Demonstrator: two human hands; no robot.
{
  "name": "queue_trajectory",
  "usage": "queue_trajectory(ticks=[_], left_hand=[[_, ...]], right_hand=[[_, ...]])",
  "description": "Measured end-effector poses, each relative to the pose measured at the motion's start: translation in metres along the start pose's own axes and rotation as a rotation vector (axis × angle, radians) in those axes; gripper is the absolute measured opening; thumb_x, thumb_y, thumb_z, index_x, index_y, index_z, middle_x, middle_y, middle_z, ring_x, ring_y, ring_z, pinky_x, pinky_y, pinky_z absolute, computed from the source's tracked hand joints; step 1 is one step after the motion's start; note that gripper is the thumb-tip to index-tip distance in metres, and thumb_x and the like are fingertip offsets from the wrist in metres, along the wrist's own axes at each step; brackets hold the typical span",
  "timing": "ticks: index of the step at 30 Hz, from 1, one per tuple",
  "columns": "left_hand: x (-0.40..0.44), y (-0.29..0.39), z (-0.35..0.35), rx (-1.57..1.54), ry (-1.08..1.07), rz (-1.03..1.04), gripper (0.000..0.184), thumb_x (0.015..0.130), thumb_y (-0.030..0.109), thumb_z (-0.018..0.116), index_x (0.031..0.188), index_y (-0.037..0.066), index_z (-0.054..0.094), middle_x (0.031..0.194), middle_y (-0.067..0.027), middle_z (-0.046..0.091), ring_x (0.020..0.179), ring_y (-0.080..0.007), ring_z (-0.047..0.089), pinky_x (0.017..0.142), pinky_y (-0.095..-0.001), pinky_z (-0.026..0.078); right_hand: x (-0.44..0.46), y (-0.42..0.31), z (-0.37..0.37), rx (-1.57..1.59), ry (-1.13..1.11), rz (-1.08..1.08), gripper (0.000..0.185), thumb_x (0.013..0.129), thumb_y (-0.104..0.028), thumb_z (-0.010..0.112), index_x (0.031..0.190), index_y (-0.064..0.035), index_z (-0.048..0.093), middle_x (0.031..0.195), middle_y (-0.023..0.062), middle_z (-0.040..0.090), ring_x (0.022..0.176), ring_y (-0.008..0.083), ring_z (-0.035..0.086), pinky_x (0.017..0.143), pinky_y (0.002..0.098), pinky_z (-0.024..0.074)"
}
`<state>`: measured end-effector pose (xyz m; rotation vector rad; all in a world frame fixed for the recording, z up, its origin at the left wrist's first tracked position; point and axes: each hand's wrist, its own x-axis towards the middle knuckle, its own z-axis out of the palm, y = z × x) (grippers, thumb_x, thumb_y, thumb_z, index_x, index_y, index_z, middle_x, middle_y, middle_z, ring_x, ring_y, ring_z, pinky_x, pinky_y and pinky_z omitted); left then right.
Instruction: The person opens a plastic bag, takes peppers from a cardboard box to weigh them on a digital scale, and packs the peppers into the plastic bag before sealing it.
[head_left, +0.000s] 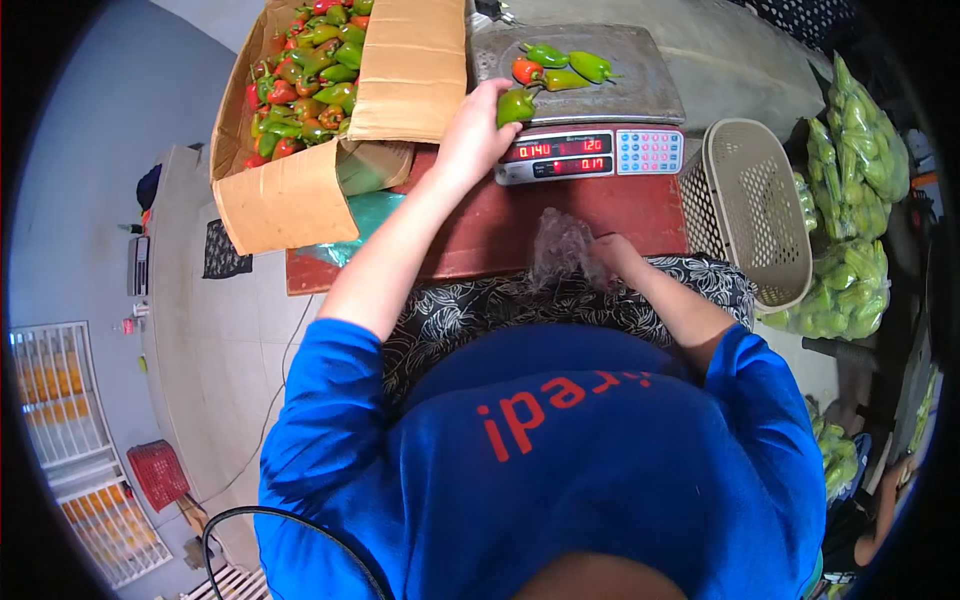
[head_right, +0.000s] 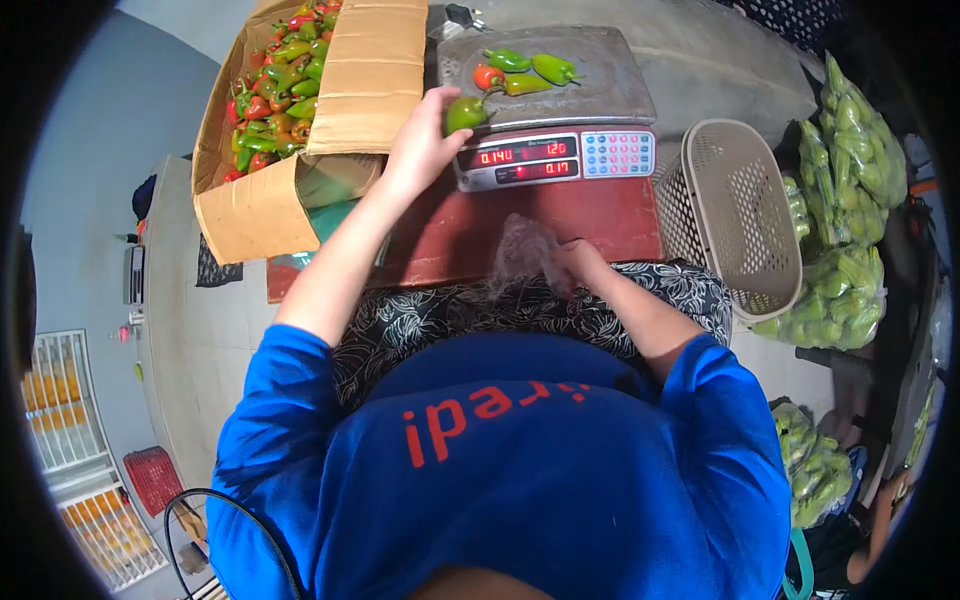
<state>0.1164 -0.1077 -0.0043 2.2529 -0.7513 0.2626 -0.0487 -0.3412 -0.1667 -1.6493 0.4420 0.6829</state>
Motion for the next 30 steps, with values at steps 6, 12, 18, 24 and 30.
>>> queue_trajectory(ticks=[6, 12, 18, 24, 30], left_hand=[[0.055, -0.043, 0.035, 0.466, -0.135, 0.142, 0.036, 0.077, 0.002, 0.055, 0.112, 0.005, 0.049, 0.104, -0.0178, 0.059, 0.100, -0.0364, 0.056, 0.085, -0.0430, 0.047], [0.066, -0.048, 0.041, 0.452, -0.180, 0.259, 0.039, 0.078, 0.000, 0.051, 0.116, 0.009, 0.046, 0.109, -0.0165, 0.054, 0.103, -0.0337, 0.056, 0.085, -0.0415, 0.049], [0.056, -0.043, 0.038, 0.420, -0.152, 0.236, 0.051, 0.072, -0.004, 0.055, 0.120, 0.009, 0.044, 0.114, -0.0177, 0.051, 0.108, -0.0361, 0.053, 0.090, -0.0416, 0.047], [0.049, -0.022, 0.018, 0.373, -0.095, 0.262, 0.074, 0.065, 0.001, 0.065, 0.133, 0.008, 0.038, 0.127, -0.0187, 0.045, 0.118, -0.0375, 0.043, 0.101, -0.0418, 0.039], [0.034, -0.001, -0.006, 0.266, 0.054, 0.245, 0.070, 0.068, 0.009, 0.070, 0.131, 0.008, 0.040, 0.126, -0.0192, 0.045, 0.119, -0.0371, 0.042, 0.102, -0.0428, 0.036]], right_hand=[[-0.001, -0.006, 0.002, -0.033, 0.042, 0.007, 0.025, 0.088, -0.024, 0.061, 0.085, -0.0006, 0.068, 0.066, 0.0029, 0.060, 0.049, 0.0119, 0.054, 0.042, 0.0269, 0.0428], [-0.001, -0.004, -0.002, 0.020, -0.035, 0.014, 0.028, 0.088, -0.026, 0.061, 0.081, 0.0011, 0.067, 0.064, 0.0045, 0.061, 0.048, 0.0132, 0.055, 0.042, 0.0277, 0.0433], [0.000, -0.002, -0.004, 0.020, -0.061, -0.042, 0.028, 0.089, -0.023, 0.059, 0.078, 0.0015, 0.067, 0.061, 0.0047, 0.060, 0.047, 0.0133, 0.055, 0.043, 0.0283, 0.0430], [0.015, 0.017, -0.005, 0.047, -0.048, -0.091, 0.025, 0.084, -0.021, 0.062, 0.085, 0.0028, 0.069, 0.063, 0.0091, 0.062, 0.042, 0.0182, 0.054, 0.039, 0.0323, 0.0436], [0.007, 0.004, -0.001, 0.093, -0.038, 0.011, 0.024, 0.088, -0.021, 0.060, 0.083, 0.0024, 0.067, 0.062, 0.0062, 0.060, 0.043, 0.0149, 0.053, 0.039, 0.0294, 0.0421]])
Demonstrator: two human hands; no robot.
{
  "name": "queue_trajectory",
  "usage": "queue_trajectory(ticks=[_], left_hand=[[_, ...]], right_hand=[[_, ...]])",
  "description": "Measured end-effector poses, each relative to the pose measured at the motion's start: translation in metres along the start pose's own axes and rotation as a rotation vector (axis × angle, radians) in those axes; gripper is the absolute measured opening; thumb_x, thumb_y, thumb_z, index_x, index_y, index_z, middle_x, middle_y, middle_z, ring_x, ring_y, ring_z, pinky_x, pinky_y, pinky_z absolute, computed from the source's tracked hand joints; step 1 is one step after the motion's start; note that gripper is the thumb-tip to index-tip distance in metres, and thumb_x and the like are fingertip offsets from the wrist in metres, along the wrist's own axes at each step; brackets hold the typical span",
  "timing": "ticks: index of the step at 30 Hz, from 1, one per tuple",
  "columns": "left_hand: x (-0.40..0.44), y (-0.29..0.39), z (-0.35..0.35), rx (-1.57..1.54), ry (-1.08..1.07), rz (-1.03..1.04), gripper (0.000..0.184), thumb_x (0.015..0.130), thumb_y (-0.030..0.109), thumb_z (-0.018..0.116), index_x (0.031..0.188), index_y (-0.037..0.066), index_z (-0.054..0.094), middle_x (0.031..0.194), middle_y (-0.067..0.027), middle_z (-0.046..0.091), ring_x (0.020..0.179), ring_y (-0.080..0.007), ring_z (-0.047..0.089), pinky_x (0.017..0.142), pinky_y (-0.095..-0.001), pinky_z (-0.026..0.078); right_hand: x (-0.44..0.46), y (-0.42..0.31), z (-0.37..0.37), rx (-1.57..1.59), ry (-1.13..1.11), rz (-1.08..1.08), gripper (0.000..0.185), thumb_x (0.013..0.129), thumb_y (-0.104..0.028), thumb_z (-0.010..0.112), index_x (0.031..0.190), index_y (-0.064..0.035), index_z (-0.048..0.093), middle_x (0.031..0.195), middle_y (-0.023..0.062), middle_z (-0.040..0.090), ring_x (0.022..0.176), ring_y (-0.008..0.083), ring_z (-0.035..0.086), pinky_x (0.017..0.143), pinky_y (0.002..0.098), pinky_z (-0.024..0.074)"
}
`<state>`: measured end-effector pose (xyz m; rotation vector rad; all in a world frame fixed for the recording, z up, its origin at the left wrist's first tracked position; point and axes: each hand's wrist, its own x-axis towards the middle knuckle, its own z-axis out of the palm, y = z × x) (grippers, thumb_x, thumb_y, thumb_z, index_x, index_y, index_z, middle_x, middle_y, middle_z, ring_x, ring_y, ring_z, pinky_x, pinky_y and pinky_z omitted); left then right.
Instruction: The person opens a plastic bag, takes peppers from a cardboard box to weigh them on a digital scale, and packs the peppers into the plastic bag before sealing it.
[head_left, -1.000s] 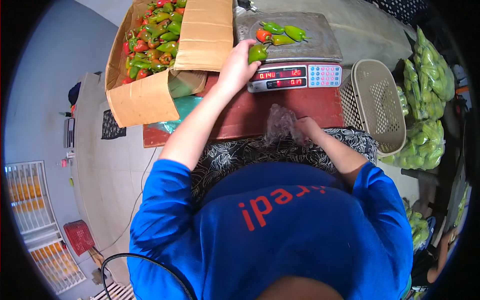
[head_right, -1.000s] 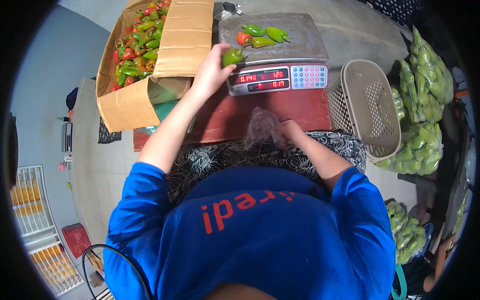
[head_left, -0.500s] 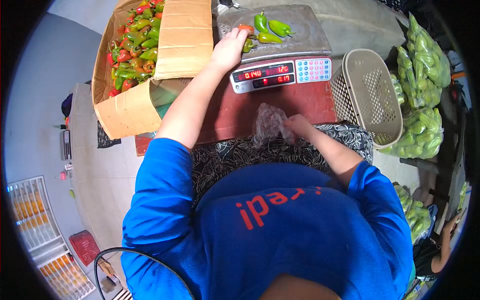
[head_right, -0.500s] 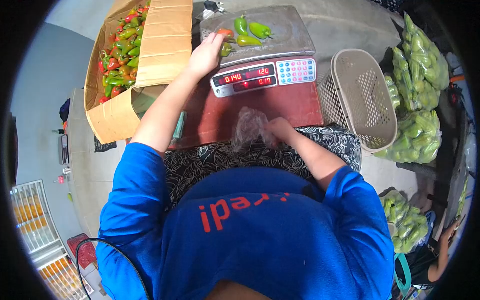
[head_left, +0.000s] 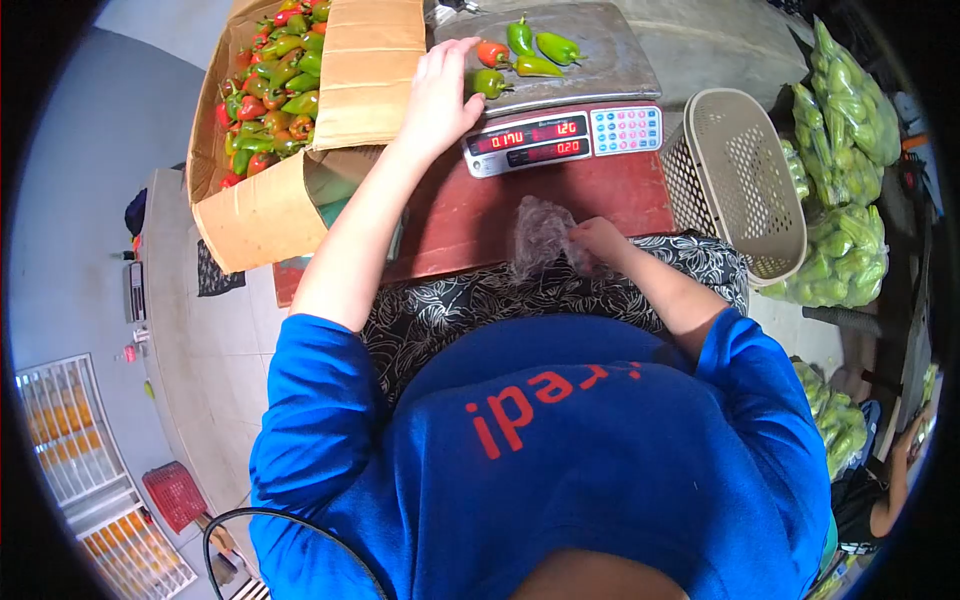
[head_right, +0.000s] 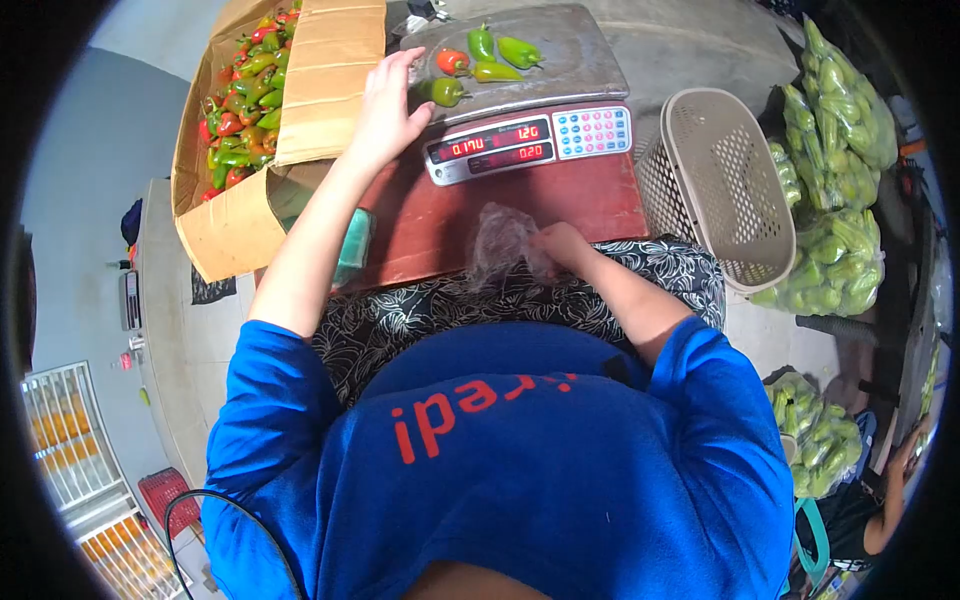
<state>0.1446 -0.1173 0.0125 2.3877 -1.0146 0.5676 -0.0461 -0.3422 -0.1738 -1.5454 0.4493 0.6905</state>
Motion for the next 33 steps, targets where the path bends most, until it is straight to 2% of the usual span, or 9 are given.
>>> queue_trajectory(ticks=[5, 12, 14, 19, 22, 23, 26, 28, 33], left_hand=[[-0.010, 0.008, -0.012, -0.056, 0.036, -0.054, 0.065, 0.070, 0.009, 0.068, 0.129, 0.007, 0.041, 0.125, -0.0184, 0.046, 0.119, -0.0367, 0.042, 0.102, -0.0429, 0.036], [-0.034, 0.019, 0.000, -0.199, 0.043, -0.088, 0.054, 0.072, 0.010, 0.067, 0.123, 0.003, 0.047, 0.118, -0.0187, 0.051, 0.114, -0.0360, 0.046, 0.099, -0.0431, 0.038], [-0.059, 0.034, 0.016, -0.271, -0.136, -0.137, 0.054, 0.072, 0.012, 0.068, 0.121, 0.004, 0.049, 0.116, -0.0182, 0.052, 0.111, -0.0365, 0.048, 0.096, -0.0437, 0.040], [-0.119, 0.086, 0.032, -0.258, -0.314, -0.007, 0.053, 0.074, 0.022, 0.070, 0.120, 0.005, 0.052, 0.115, -0.0173, 0.055, 0.110, -0.0344, 0.051, 0.094, -0.0432, 0.042], [-0.114, 0.082, 0.029, -0.318, -0.338, -0.067, 0.049, 0.076, 0.026, 0.069, 0.118, 0.006, 0.055, 0.114, -0.0169, 0.055, 0.109, -0.0355, 0.051, 0.094, -0.0433, 0.041], [-0.106, 0.073, 0.031, -0.272, -0.353, -0.113, 0.044, 0.076, 0.022, 0.068, 0.115, 0.006, 0.056, 0.114, -0.0165, 0.056, 0.109, -0.0350, 0.050, 0.095, -0.0424, 0.041], [-0.067, 0.047, 0.023, -0.183, -0.145, -0.076, 0.041, 0.072, 0.016, 0.068, 0.111, 0.007, 0.057, 0.108, -0.0153, 0.056, 0.103, -0.0337, 0.053, 0.091, -0.0419, 0.043], [-0.040, 0.033, 0.018, -0.139, -0.064, -0.065, 0.039, 0.073, 0.014, 0.067, 0.110, 0.007, 0.058, 0.105, -0.0149, 0.057, 0.102, -0.0333, 0.053, 0.090, -0.0420, 0.044], [-0.002, 0.000, 0.033, 0.105, -0.207, 0.020, 0.044, 0.072, 0.010, 0.065, 0.115, 0.009, 0.055, 0.111, -0.0119, 0.056, 0.107, -0.0316, 0.051, 0.090, -0.0413, 0.044]], right_hand=[[0.000, 0.001, 0.000, 0.007, 0.016, -0.011, 0.027, 0.086, -0.022, 0.061, 0.087, 0.0040, 0.068, 0.067, 0.0093, 0.063, 0.045, 0.0175, 0.055, 0.040, 0.0307, 0.0450], [-0.005, -0.004, 0.003, 0.021, 0.029, 0.011, 0.024, 0.090, -0.020, 0.060, 0.084, 0.0017, 0.067, 0.061, 0.0041, 0.059, 0.044, 0.0136, 0.051, 0.039, 0.0282, 0.0394], [-0.012, -0.012, 0.004, 0.003, 0.024, 0.009, 0.025, 0.090, -0.020, 0.060, 0.082, 0.0018, 0.067, 0.060, 0.0044, 0.059, 0.044, 0.0136, 0.051, 0.039, 0.0286, 0.0391], [-0.009, -0.007, 0.000, -0.010, -0.014, -0.021, 0.027, 0.089, -0.022, 0.059, 0.080, 0.0019, 0.066, 0.059, 0.0045, 0.057, 0.044, 0.0139, 0.051, 0.040, 0.0301, 0.0398], [-0.012, -0.008, 0.001, 0.014, -0.033, -0.035, 0.028, 0.089, -0.023, 0.059, 0.079, 0.0016, 0.066, 0.059, 0.0039, 0.057, 0.045, 0.0132, 0.051, 0.042, 0.0302, 0.0410], [-0.013, -0.008, 0.002, 0.024, -0.037, -0.036, 0.028, 0.089, -0.023, 0.059, 0.078, 0.0015, 0.067, 0.059, 0.0036, 0.057, 0.046, 0.0129, 0.052, 0.043, 0.0302, 0.0414], [0.011, 0.015, 0.002, -0.110, 0.060, -0.138, 0.028, 0.089, -0.025, 0.059, 0.080, 0.0011, 0.068, 0.061, 0.0030, 0.059, 0.050, 0.0124, 0.054, 0.047, 0.0298, 0.0427], [0.012, 0.013, -0.003, -0.176, 0.039, -0.116, 0.029, 0.088, -0.025, 0.060, 0.082, 0.0010, 0.068, 0.062, 0.0032, 0.060, 0.053, 0.0127, 0.055, 0.049, 0.0299, 0.0434], [0.010, 0.011, -0.004, -0.158, 0.010, -0.106, 0.030, 0.088, -0.027, 0.061, 0.084, 0.0015, 0.069, 0.064, 0.0043, 0.062, 0.054, 0.0127, 0.057, 0.050, 0.0301, 0.0446]])
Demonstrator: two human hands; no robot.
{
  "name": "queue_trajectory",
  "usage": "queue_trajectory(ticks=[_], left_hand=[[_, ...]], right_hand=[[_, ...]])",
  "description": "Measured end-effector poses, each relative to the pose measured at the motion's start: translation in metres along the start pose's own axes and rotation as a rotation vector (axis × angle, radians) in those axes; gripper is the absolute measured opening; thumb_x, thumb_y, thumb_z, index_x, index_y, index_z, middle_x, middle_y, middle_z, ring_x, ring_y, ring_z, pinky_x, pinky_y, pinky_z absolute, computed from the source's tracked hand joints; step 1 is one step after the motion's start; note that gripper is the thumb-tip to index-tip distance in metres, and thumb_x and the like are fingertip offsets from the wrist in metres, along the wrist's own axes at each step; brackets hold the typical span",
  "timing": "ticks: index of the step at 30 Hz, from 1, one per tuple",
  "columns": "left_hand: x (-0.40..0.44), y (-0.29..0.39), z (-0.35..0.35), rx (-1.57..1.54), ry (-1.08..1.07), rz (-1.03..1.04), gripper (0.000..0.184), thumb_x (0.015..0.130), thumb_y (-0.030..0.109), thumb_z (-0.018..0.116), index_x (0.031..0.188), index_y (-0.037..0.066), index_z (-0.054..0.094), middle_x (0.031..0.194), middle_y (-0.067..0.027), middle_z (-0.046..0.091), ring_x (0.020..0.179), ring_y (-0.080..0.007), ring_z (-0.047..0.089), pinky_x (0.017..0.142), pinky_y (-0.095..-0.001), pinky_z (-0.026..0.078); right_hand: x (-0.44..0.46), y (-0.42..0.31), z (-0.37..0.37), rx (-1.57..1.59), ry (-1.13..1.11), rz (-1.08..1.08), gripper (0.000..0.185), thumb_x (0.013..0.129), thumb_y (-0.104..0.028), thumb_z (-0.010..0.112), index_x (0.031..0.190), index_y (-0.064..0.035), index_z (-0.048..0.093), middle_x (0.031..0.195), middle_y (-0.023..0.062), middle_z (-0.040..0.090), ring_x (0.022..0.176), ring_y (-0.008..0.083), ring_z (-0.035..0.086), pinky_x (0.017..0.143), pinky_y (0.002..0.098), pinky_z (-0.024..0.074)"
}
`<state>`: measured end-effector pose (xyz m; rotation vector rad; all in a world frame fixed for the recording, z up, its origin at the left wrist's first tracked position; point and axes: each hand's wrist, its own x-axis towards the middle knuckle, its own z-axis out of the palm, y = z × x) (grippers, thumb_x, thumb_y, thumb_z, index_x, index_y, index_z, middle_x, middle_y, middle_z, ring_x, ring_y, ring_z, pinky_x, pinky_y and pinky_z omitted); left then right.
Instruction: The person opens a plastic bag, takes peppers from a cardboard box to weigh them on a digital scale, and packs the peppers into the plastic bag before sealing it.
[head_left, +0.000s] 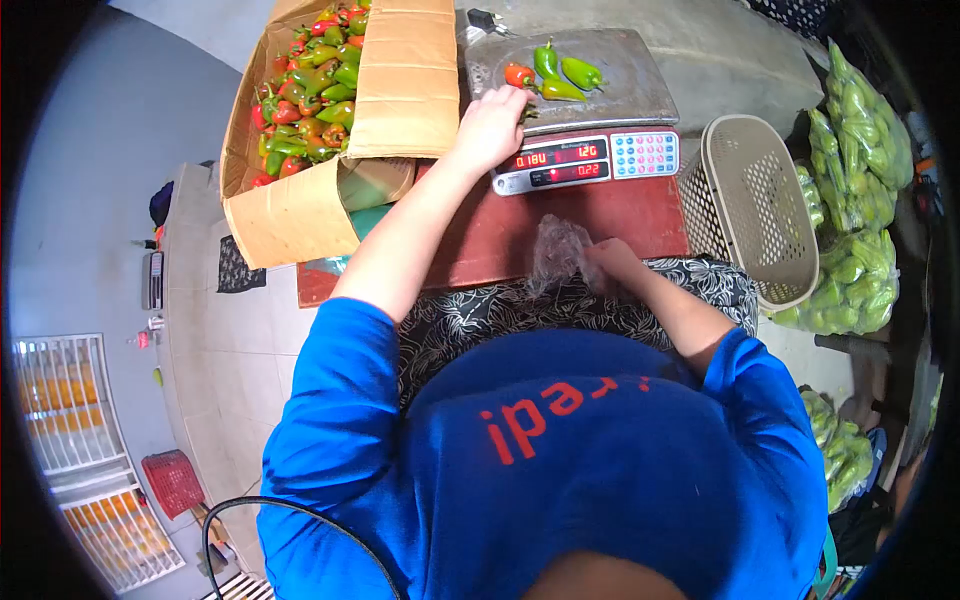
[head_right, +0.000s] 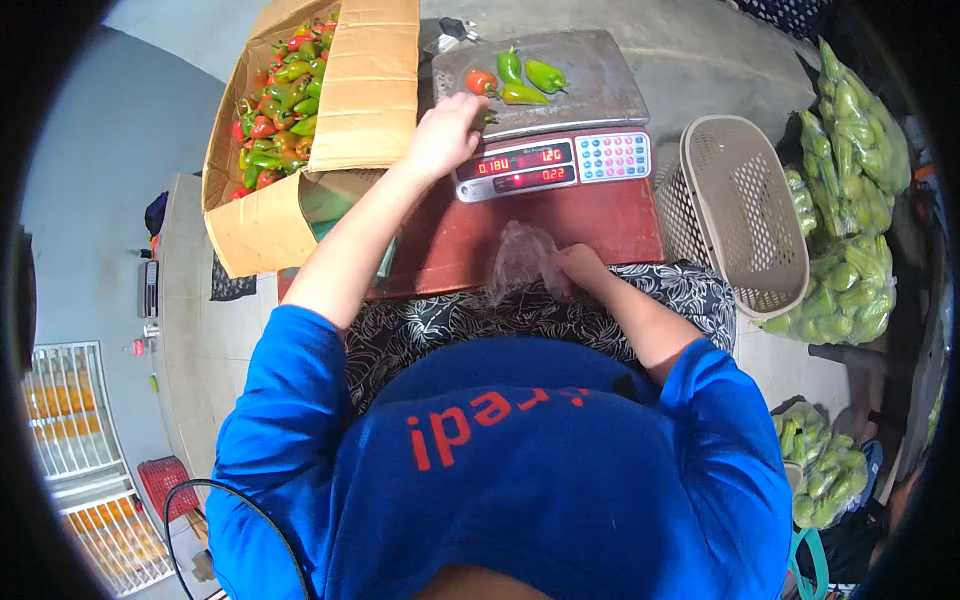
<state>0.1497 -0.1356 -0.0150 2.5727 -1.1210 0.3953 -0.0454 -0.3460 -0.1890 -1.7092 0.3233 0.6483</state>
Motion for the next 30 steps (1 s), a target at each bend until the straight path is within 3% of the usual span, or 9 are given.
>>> queue_trajectory(ticks=[2, 6, 11, 14, 18, 22, 25, 29, 30], left_hand=[[0.003, -0.014, 0.018, 0.137, -0.002, 0.081, 0.048, 0.070, 0.009, 0.065, 0.117, 0.010, 0.054, 0.112, -0.0103, 0.056, 0.106, -0.0303, 0.052, 0.087, -0.0425, 0.043], [0.010, -0.006, 0.012, 0.289, -0.105, 0.007, 0.033, 0.085, 0.013, 0.047, 0.117, 0.012, 0.057, 0.109, -0.0081, 0.057, 0.105, -0.0259, 0.050, 0.089, -0.0420, 0.039], [0.006, -0.021, 0.017, 0.240, -0.135, -0.002, 0.037, 0.082, 0.013, 0.052, 0.119, 0.011, 0.055, 0.110, -0.0103, 0.056, 0.110, -0.0279, 0.049, 0.093, -0.0431, 0.038], [0.006, -0.030, 0.017, 0.163, -0.100, 0.026, 0.043, 0.078, 0.017, 0.058, 0.120, 0.010, 0.053, 0.111, -0.0128, 0.054, 0.111, -0.0293, 0.050, 0.095, -0.0440, 0.037], [0.016, -0.023, 0.007, 0.053, 0.016, 0.036, 0.053, 0.076, 0.024, 0.064, 0.124, 0.010, 0.049, 0.113, -0.0167, 0.053, 0.108, -0.0335, 0.053, 0.092, -0.0443, 0.042], [0.050, -0.029, 0.018, -0.216, 0.137, -0.386, 0.061, 0.082, 0.043, 0.060, 0.128, 0.005, 0.045, 0.119, -0.0219, 0.053, 0.111, -0.0380, 0.053, 0.094, -0.0443, 0.044], [0.074, -0.038, 0.025, -0.187, -0.015, -0.720, 0.067, 0.082, 0.050, 0.058, 0.129, 0.003, 0.045, 0.119, -0.0214, 0.057, 0.111, -0.0355, 0.056, 0.094, -0.0422, 0.044], [0.090, -0.043, 0.026, -0.110, -0.237, -0.744, 0.077, 0.074, 0.059, 0.062, 0.126, 0.004, 0.049, 0.115, -0.0218, 0.061, 0.109, -0.0308, 0.059, 0.092, -0.0412, 0.046], [0.092, -0.046, 0.031, -0.156, -0.176, -0.723, 0.074, 0.070, 0.054, 0.067, 0.123, 0.004, 0.051, 0.113, -0.0215, 0.062, 0.107, -0.0313, 0.060, 0.090, -0.0407, 0.047]], right_hand=[[-0.013, -0.020, -0.001, -0.023, -0.011, 0.021, 0.031, 0.088, -0.027, 0.061, 0.082, 0.0018, 0.069, 0.064, 0.0048, 0.062, 0.053, 0.0125, 0.057, 0.049, 0.0297, 0.0446], [-0.005, -0.008, -0.004, -0.007, -0.033, 0.048, 0.031, 0.088, -0.027, 0.061, 0.080, 0.0023, 0.068, 0.063, 0.0055, 0.062, 0.051, 0.0128, 0.057, 0.047, 0.0296, 0.0448], [-0.011, -0.012, -0.002, 0.140, -0.064, 0.011, 0.032, 0.088, -0.026, 0.060, 0.078, 0.0034, 0.067, 0.061, 0.0059, 0.061, 0.048, 0.0135, 0.056, 0.046, 0.0294, 0.0441], [-0.010, -0.012, 0.000, 0.006, 0.020, -0.078, 0.031, 0.088, -0.024, 0.058, 0.077, 0.0037, 0.066, 0.059, 0.0061, 0.060, 0.046, 0.0140, 0.055, 0.045, 0.0284, 0.0430], [-0.017, -0.023, 0.000, 0.015, -0.009, 0.016, 0.030, 0.089, -0.022, 0.056, 0.076, 0.0031, 0.066, 0.058, 0.0057, 0.059, 0.046, 0.0142, 0.055, 0.044, 0.0286, 0.0427], [-0.012, -0.011, 0.001, 0.103, -0.019, 0.002, 0.032, 0.089, -0.026, 0.058, 0.076, 0.0029, 0.066, 0.061, 0.0071, 0.061, 0.046, 0.0154, 0.056, 0.040, 0.0297, 0.0428], [-0.010, -0.010, 0.002, 0.110, -0.013, 0.025, 0.034, 0.088, -0.028, 0.059, 0.078, 0.0028, 0.067, 0.064, 0.0079, 0.062, 0.048, 0.0159, 0.057, 0.039, 0.0298, 0.0445], [-0.012, -0.016, 0.007, 0.101, 0.043, 0.045, 0.030, 0.090, -0.022, 0.057, 0.074, 0.0018, 0.066, 0.058, 0.0039, 0.058, 0.043, 0.0137, 0.053, 0.039, 0.0286, 0.0409], [-0.013, -0.016, 0.008, 0.101, 0.074, 0.035, 0.030, 0.089, -0.023, 0.058, 0.073, 0.0015, 0.066, 0.057, 0.0042, 0.058, 0.042, 0.0134, 0.053, 0.039, 0.0284, 0.0405]])
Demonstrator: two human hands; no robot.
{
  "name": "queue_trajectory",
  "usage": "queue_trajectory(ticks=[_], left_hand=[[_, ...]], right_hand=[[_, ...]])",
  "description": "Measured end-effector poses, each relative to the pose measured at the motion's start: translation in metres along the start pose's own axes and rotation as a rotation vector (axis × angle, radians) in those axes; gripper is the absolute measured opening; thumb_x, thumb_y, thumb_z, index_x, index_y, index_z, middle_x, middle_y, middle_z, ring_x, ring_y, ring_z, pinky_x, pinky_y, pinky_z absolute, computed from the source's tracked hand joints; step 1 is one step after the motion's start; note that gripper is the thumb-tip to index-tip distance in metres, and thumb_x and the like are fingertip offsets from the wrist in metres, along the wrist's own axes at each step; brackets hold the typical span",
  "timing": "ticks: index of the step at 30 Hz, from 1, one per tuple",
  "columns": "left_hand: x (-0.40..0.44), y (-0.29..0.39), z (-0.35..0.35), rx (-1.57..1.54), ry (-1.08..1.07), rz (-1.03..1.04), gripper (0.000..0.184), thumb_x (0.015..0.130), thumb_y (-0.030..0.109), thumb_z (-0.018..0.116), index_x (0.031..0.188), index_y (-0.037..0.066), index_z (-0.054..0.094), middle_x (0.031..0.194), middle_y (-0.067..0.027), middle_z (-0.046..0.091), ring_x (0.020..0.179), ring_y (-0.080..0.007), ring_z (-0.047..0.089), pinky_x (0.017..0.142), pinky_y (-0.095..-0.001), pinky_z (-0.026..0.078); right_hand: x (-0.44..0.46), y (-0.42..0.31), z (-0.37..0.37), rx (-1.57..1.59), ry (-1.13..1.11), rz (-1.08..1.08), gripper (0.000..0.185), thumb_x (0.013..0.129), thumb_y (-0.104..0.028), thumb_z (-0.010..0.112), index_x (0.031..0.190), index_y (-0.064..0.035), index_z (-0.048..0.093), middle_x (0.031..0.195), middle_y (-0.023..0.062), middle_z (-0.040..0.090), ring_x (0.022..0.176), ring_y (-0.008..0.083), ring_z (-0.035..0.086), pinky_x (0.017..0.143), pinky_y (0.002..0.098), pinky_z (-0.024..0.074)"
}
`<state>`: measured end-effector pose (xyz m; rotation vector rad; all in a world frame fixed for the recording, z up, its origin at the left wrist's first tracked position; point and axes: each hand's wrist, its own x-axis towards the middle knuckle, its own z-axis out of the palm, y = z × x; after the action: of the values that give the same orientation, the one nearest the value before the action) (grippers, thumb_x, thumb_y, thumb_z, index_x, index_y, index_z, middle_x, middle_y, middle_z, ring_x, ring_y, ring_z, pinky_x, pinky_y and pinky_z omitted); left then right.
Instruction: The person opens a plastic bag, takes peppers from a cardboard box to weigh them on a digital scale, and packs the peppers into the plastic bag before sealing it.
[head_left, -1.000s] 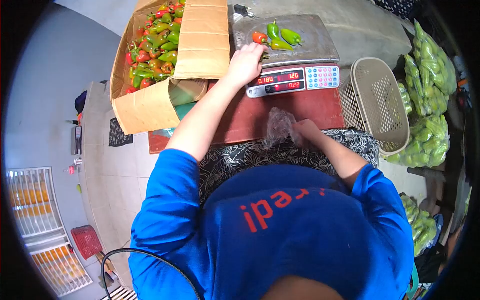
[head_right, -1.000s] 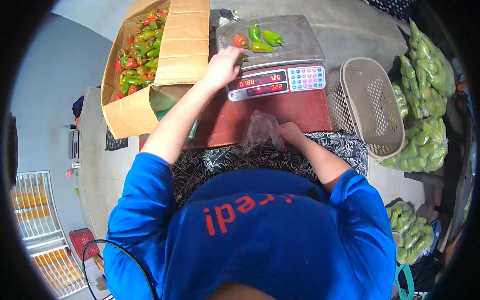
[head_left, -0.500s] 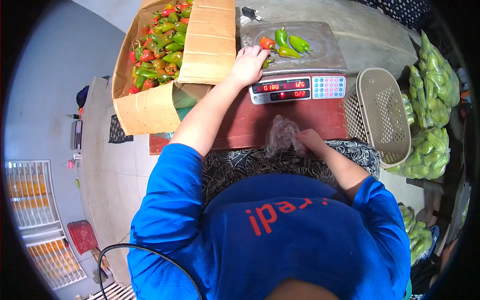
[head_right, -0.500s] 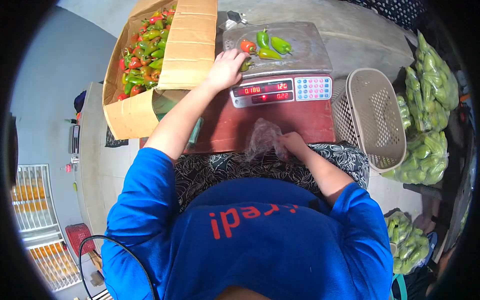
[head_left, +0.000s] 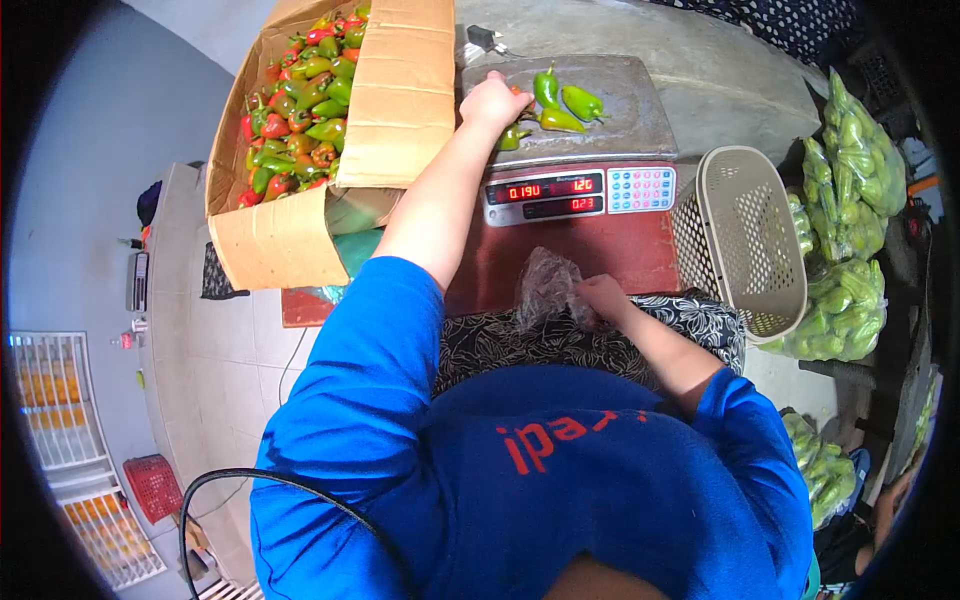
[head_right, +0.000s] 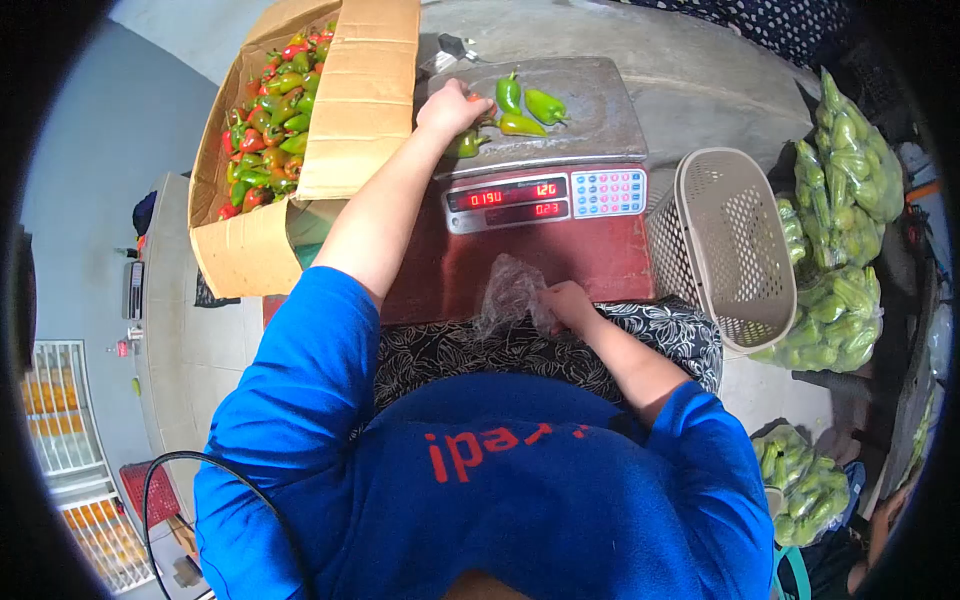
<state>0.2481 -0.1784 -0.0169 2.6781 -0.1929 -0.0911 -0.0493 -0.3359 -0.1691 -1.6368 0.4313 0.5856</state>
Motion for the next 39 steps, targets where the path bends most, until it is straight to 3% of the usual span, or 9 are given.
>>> queue_trajectory(ticks=[7, 9, 11, 18, 22, 26, 33, 34, 39], left_hand=[[0.003, -0.010, 0.008, -0.353, 0.212, 0.154, 0.061, 0.069, 0.029, 0.071, 0.119, 0.001, 0.050, 0.102, -0.0168, 0.065, 0.094, -0.0268, 0.064, 0.084, -0.0350, 0.050], [0.005, -0.012, 0.008, -0.766, 0.231, 0.223, 0.060, 0.073, 0.017, 0.069, 0.125, 0.000, 0.043, 0.108, -0.0114, 0.061, 0.090, -0.0162, 0.061, 0.077, -0.0278, 0.049], [-0.018, 0.000, -0.006, -1.185, 0.153, 0.284, 0.059, 0.077, 0.012, 0.065, 0.128, 0.003, 0.038, 0.120, -0.0120, 0.055, 0.099, -0.0167, 0.058, 0.080, -0.0288, 0.049], [-0.103, 0.008, -0.043, -1.402, 0.042, 0.428, 0.054, 0.078, 0.002, 0.058, 0.128, 0.008, 0.036, 0.128, -0.0107, 0.045, 0.108, -0.0177, 0.054, 0.085, -0.0311, 0.049], [-0.141, 0.011, -0.059, -1.532, 0.030, 0.457, 0.055, 0.077, -0.005, 0.055, 0.128, 0.007, 0.036, 0.126, -0.0109, 0.047, 0.111, -0.0190, 0.052, 0.095, -0.0331, 0.044], [-0.176, 0.016, -0.078, -1.506, -0.004, 0.423, 0.061, 0.074, -0.007, 0.057, 0.131, 0.005, 0.037, 0.121, -0.0105, 0.052, 0.112, -0.0152, 0.052, 0.095, -0.0284, 0.042], [-0.218, 0.019, -0.093, -0.594, 0.380, 0.567, 0.046, 0.080, -0.009, 0.055, 0.125, 0.001, 0.047, 0.114, -0.0119, 0.054, 0.111, -0.0186, 0.052, 0.097, -0.0299, 0.041], [-0.216, 0.017, -0.085, -0.696, 0.387, 0.573, 0.042, 0.078, -0.004, 0.057, 0.119, 0.001, 0.049, 0.111, -0.0167, 0.054, 0.105, -0.0292, 0.055, 0.091, -0.0336, 0.044], [-0.217, 0.011, -0.078, -0.623, 0.389, 0.608, 0.039, 0.079, -0.005, 0.056, 0.117, 0.001, 0.049, 0.111, -0.0152, 0.054, 0.105, -0.0267, 0.055, 0.091, -0.0334, 0.044]], right_hand=[[-0.001, -0.004, -0.005, -0.054, -0.069, -0.024, 0.031, 0.088, -0.024, 0.058, 0.074, 0.0022, 0.066, 0.056, 0.0052, 0.059, 0.041, 0.0142, 0.053, 0.040, 0.0286, 0.0409], [0.000, -0.003, -0.003, -0.007, -0.065, -0.025, 0.031, 0.088, -0.024, 0.059, 0.074, 0.0025, 0.066, 0.056, 0.0052, 0.059, 0.042, 0.0143, 0.053, 0.041, 0.0288, 0.0416], [0.000, -0.003, -0.004, -0.047, -0.058, -0.020, 0.031, 0.088, -0.025, 0.059, 0.075, 0.0026, 0.067, 0.058, 0.0050, 0.059, 0.043, 0.0137, 0.054, 0.042, 0.0289, 0.0420], [0.003, 0.003, -0.005, -0.105, -0.022, -0.087, 0.029, 0.087, -0.024, 0.062, 0.079, 0.0029, 0.068, 0.063, 0.0047, 0.061, 0.050, 0.0115, 0.056, 0.046, 0.0286, 0.0433], [0.004, 0.006, -0.005, 0.045, -0.046, 0.008, 0.028, 0.086, -0.023, 0.061, 0.078, 0.0032, 0.067, 0.059, 0.0082, 0.060, 0.043, 0.0180, 0.056, 0.039, 0.0326, 0.0437], [0.009, 0.010, -0.003, 0.015, -0.025, -0.012, 0.029, 0.088, -0.023, 0.061, 0.074, 0.0025, 0.065, 0.058, 0.0071, 0.059, 0.043, 0.0171, 0.055, 0.038, 0.0319, 0.0431], [-0.004, -0.006, -0.004, -0.073, -0.029, 0.034, 0.029, 0.089, -0.023, 0.058, 0.074, 0.0004, 0.066, 0.062, 0.0057, 0.062, 0.048, 0.0151, 0.057, 0.044, 0.0304, 0.0440], [-0.003, -0.007, -0.004, -0.054, -0.042, 0.051, 0.029, 0.090, -0.023, 0.058, 0.074, 0.0002, 0.066, 0.061, 0.0057, 0.061, 0.047, 0.0153, 0.056, 0.044, 0.0305, 0.0436], [-0.006, -0.008, -0.004, -0.042, -0.053, 0.054, 0.028, 0.089, -0.021, 0.058, 0.073, 0.0004, 0.065, 0.059, 0.0050, 0.060, 0.044, 0.0151, 0.054, 0.042, 0.0302, 0.0421]])
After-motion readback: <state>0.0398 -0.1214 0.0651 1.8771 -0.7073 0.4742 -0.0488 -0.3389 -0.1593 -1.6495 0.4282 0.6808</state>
